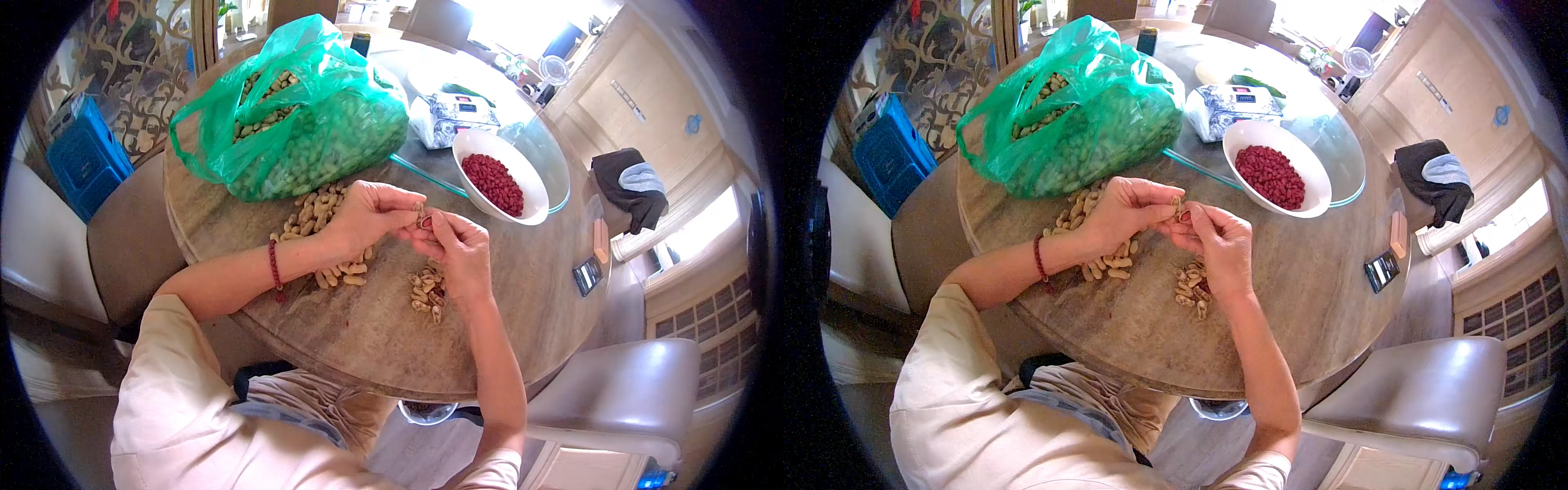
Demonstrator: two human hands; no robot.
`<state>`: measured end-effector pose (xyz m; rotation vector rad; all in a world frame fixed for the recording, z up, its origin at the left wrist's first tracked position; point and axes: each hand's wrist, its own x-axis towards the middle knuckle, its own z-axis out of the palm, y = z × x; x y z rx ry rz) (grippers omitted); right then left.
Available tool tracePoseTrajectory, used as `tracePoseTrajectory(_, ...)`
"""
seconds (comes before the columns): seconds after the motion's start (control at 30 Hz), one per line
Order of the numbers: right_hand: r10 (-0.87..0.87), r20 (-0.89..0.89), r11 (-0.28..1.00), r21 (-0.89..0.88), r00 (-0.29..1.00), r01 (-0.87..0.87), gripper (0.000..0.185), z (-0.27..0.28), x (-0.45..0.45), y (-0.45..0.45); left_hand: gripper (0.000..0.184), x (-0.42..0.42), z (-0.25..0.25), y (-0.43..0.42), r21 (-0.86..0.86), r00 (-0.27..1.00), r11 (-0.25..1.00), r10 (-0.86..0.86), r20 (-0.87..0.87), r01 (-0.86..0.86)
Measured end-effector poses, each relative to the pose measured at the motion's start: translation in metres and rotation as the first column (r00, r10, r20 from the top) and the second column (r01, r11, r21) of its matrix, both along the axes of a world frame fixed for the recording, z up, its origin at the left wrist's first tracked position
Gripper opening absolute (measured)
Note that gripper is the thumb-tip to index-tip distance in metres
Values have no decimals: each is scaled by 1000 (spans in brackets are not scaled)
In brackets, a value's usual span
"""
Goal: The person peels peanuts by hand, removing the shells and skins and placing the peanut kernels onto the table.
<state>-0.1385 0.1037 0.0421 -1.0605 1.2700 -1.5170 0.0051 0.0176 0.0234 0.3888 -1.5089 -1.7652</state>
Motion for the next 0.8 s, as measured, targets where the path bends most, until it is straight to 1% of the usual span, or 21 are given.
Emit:
tracePoseTrajectory(0.03, -1, 1, 1000, 0, 1000, 1, 21, -2, -1, -1, 25, 0, 0, -1, -30, 1000, 1000, 8, 1, -8)
tracePoseTrajectory(0.1, 27, 128, 1000, -4, 991, -27, 22, -4, -2, -2, 26, -1, 0, -2, -62, 1000, 998, 14, 3, -14)
tracePoseTrajectory(0.13, 26, 129, 1000, -5, 991, -26, 22, -4, -3, -2, 24, -2, 0, -3, -89, 999, 996, 28, -25, -30)
tracePoseTrajectory(0.2, 74, 229, 997, -4, 971, -75, 23, -5, -4, -3, 22, -2, -1, -4, -114, 998, 992, 42, -54, -48)
tracePoseTrajectory(0.27, 105, 248, 994, -9, 963, -106, 24, -6, -7, -3, 23, -3, -3, -5, -178, 997, 982, 66, -28, -70)
tracePoseTrajectory(0.3, 135, 266, 991, -15, 955, -136, 24, -6, -7, -3, 23, -3, -2, -4, -176, 997, 982, 66, -26, -69)
tracePoseTrajectory(0.4, 145, 269, 989, -20, 952, -145, 24, -4, -7, -2, 22, -3, 0, -3, -183, 998, 981, 59, -24, -63)
tracePoseTrajectory(0.47, 153, 305, 988, -30, 940, -151, 24, -4, -8, -2, 19, -3, 2, -3, -237, 992, 963, 115, -56, -125)
tracePoseTrajectory(0.53, 161, 340, 987, -41, 926, -157, 24, -3, -8, -2, 19, -3, 2, -4, -235, 990, 962, 129, -65, -141)
tracePoseTrajectory(0.6, 117, 316, 992, 4, 941, -125, 23, -2, -7, -1, 18, -3, 4, -5, -230, 987, 961, 142, -74, -156)
tracePoseTrajectory(0.63, 115, 320, 992, 8, 940, -124, 23, -3, -10, -1, 19, -3, 5, -5, -267, 982, 946, 174, -67, -186)
tracePoseTrajectory(0.67, 62, 245, 998, 3, 968, -65, 23, -4, -15, -2, 19, -2, 5, -5, -300, 977, 930, 205, -59, -213)
tracePoseTrajectory(0.7, 6, 169, 1000, -2, 986, -6, 23, -3, -17, -3, 19, -2, 4, -5, -290, 978, 934, 203, -50, -208)
tracePoseTrajectory(0.73, -112, 14, 993, -29, 994, 112, 22, -2, -19, -3, 19, -3, 2, -5, -263, 984, 949, 163, -69, -175)
tracePoseTrajectory(0.77, -117, 19, 993, -15, 993, 117, 22, 0, -23, -2, 19, -3, 0, -3, -237, 988, 961, 123, -89, -141)
tracePoseTrajectory(0.8, -167, -8, 985, -33, 986, 167, 21, 4, -29, -1, 21, -4, 1, -1, -235, 995, 967, 93, -36, -99)
